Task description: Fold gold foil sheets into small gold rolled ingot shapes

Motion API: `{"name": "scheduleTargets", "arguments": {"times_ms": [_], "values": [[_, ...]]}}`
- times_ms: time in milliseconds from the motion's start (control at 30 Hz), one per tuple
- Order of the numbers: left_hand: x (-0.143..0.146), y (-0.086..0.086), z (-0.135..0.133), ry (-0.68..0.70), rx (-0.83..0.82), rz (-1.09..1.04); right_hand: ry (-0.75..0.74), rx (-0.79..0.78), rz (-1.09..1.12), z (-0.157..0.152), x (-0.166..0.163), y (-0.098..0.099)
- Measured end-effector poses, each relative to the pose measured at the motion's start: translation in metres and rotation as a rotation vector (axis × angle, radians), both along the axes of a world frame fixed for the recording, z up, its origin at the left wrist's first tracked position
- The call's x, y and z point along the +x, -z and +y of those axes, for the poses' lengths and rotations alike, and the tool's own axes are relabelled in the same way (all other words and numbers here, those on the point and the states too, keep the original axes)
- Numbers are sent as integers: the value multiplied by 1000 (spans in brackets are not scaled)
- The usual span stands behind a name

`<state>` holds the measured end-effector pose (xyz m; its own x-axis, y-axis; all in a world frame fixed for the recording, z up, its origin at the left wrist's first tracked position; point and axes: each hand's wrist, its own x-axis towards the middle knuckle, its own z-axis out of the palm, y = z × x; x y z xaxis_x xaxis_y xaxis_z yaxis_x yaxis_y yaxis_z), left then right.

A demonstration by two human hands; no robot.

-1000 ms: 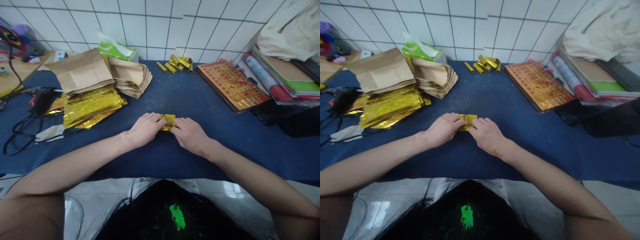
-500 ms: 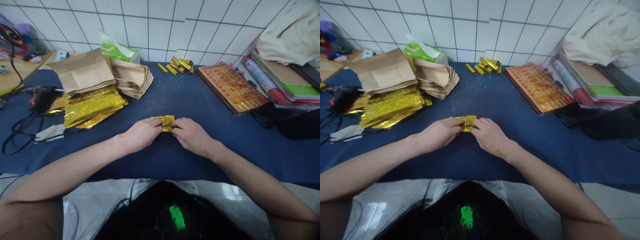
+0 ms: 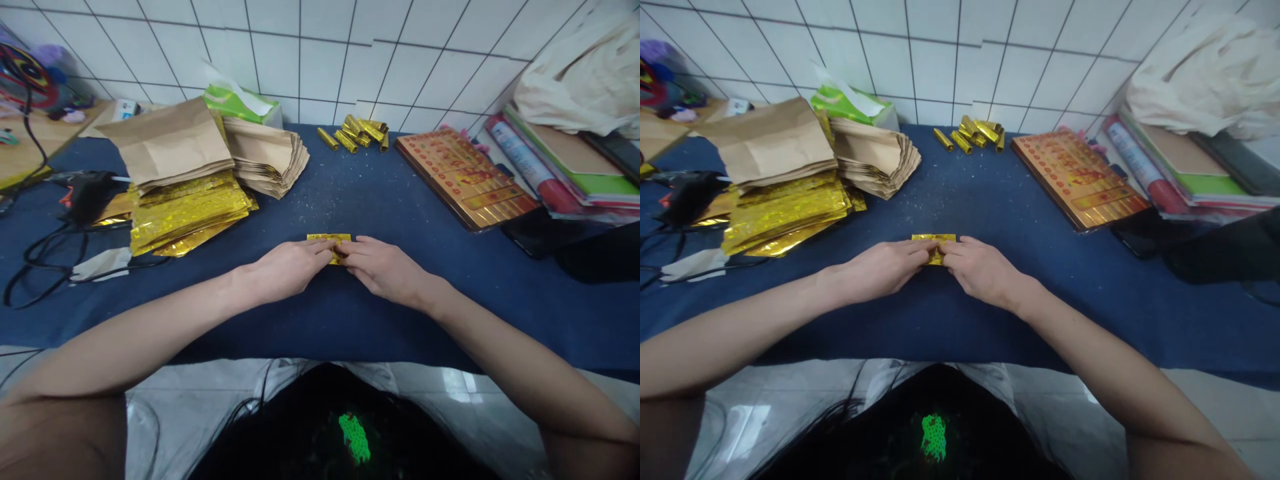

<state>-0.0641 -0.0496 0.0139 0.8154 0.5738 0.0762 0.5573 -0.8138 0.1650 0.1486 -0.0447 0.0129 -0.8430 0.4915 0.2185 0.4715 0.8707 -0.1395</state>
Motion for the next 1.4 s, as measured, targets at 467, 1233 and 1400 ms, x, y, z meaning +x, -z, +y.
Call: {"name": "scheduleTargets", "arguments": {"times_ms": [467,1233,1400], "values": [[5,-2,14,-117,-83,-96,136,-79,116,14,-2,9],[9,4,34,-488,-333,-347,451,-520,247,39,-12,-1],[12,6,38,-535,-279,-301,484,-504,168,45,-15,-4]]}}
